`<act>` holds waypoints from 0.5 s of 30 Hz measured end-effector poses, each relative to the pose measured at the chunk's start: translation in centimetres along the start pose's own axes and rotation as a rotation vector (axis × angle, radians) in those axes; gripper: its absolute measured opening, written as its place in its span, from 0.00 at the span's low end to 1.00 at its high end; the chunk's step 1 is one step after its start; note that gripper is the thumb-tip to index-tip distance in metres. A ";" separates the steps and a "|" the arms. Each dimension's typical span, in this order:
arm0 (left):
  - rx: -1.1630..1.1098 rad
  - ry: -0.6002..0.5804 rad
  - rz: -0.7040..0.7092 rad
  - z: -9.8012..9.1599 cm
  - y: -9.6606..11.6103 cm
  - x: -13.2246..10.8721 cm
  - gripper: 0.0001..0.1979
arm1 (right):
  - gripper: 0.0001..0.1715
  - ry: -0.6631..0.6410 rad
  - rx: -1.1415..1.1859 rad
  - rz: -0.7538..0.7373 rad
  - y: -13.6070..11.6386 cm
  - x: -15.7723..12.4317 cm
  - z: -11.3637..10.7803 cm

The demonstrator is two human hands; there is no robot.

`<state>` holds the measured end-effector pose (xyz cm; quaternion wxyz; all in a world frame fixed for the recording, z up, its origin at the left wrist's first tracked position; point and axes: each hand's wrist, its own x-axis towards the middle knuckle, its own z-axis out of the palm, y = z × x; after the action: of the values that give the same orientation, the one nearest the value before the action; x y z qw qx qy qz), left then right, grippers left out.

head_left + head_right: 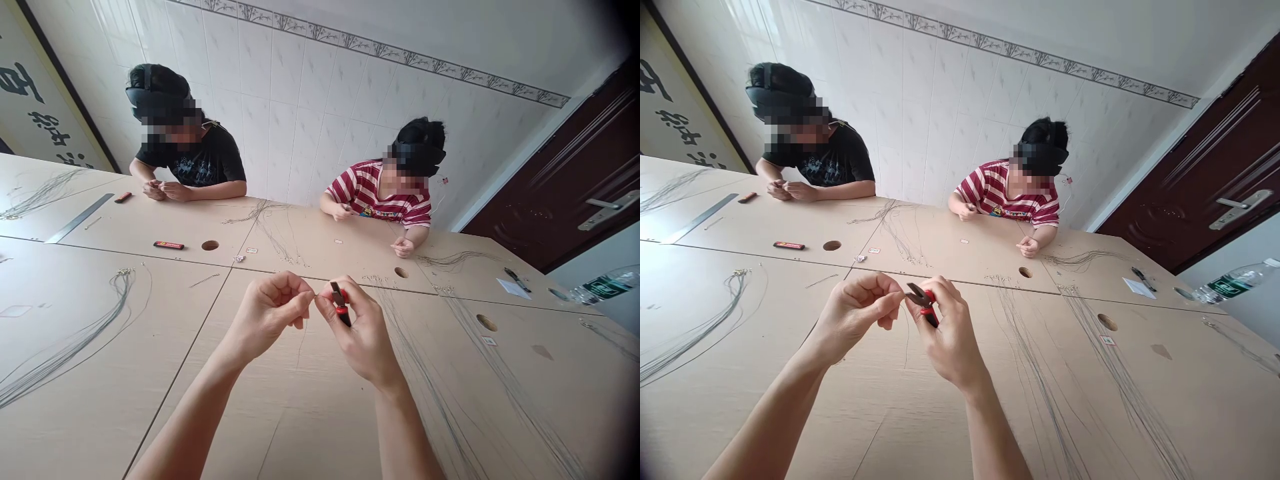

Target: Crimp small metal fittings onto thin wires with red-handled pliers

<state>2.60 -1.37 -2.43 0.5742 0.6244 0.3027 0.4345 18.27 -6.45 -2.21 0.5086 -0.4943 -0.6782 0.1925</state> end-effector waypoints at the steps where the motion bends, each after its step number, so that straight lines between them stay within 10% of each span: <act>1: -0.007 0.006 0.000 0.0 0.0 0.0 0.07 | 0.10 0.007 0.007 0.009 0.0 0.0 0.1; 15: 0.095 0.193 0.002 -0.2 0.5 0.1 0.11 | 0.11 0.060 0.032 -0.022 0.4 0.0 0.5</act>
<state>2.37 -1.26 -1.97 0.5117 0.6064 0.3764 0.4784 18.08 -6.13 -2.71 0.5387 -0.4839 -0.6650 0.1829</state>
